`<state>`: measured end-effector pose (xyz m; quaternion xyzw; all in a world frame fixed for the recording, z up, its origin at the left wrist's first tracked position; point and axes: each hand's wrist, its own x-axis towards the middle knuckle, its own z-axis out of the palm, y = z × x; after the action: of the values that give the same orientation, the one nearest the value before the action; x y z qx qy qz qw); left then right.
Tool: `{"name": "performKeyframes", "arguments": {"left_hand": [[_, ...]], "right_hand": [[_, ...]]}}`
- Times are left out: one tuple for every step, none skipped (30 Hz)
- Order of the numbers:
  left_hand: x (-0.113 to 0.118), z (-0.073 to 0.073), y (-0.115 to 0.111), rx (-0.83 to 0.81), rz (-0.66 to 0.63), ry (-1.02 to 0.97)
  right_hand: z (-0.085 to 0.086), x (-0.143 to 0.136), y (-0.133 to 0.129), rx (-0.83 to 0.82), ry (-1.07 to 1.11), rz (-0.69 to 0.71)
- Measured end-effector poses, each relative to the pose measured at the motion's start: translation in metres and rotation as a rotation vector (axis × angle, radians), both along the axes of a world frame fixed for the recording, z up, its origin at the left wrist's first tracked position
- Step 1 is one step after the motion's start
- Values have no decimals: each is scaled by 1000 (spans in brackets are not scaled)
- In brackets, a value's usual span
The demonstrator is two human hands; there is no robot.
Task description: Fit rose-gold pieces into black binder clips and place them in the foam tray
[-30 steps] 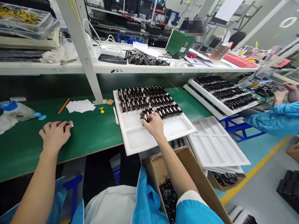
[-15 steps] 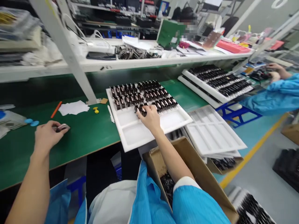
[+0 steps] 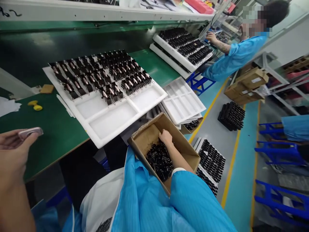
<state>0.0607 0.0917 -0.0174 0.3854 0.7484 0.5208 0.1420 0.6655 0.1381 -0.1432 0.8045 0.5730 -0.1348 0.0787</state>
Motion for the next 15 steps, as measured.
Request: {"name": "performKeyframes", "arguments": {"left_hand": [[3,-3,3,46,4,-12],[4,-5,4,82,12,-21],[4,-8,5,105,25,-31],[3,-11,6,111,37,-43],[2,-14,6,120,50,-54],[0,-16,6,134,56,-61],[-2,-19,5,145,51,-65],[-4,-21,5,155,40,-64],[-5,-23,5,164,28,-58],[-6,-24,5,170,19,-48],[-6,-24,4,174,12,-39],[-6,-25,4,173,6,-29],[-6,-24,4,169,1,-23],[-6,-24,4,165,-2,-20],[-6,-24,4,156,-7,-21]], "right_hand": [[-13,4,-6,-41,-22,24],[-23,7,-10,-79,-42,58],[-32,10,-13,-111,-62,94],[-40,13,-14,-142,-81,129],[-46,17,-14,-171,-100,161],[-52,20,-13,-198,-119,189],[-57,24,-12,-221,-138,213],[-61,27,-11,-238,-159,232],[-64,30,-11,-247,-180,247],[-67,33,-12,-245,-202,258],[-69,35,-15,-235,-225,265],[-70,37,-19,-220,-247,266],[-71,39,-25,-205,-267,262],[-71,41,-31,-193,-285,252],[-71,43,-38,-186,-299,239]]}}
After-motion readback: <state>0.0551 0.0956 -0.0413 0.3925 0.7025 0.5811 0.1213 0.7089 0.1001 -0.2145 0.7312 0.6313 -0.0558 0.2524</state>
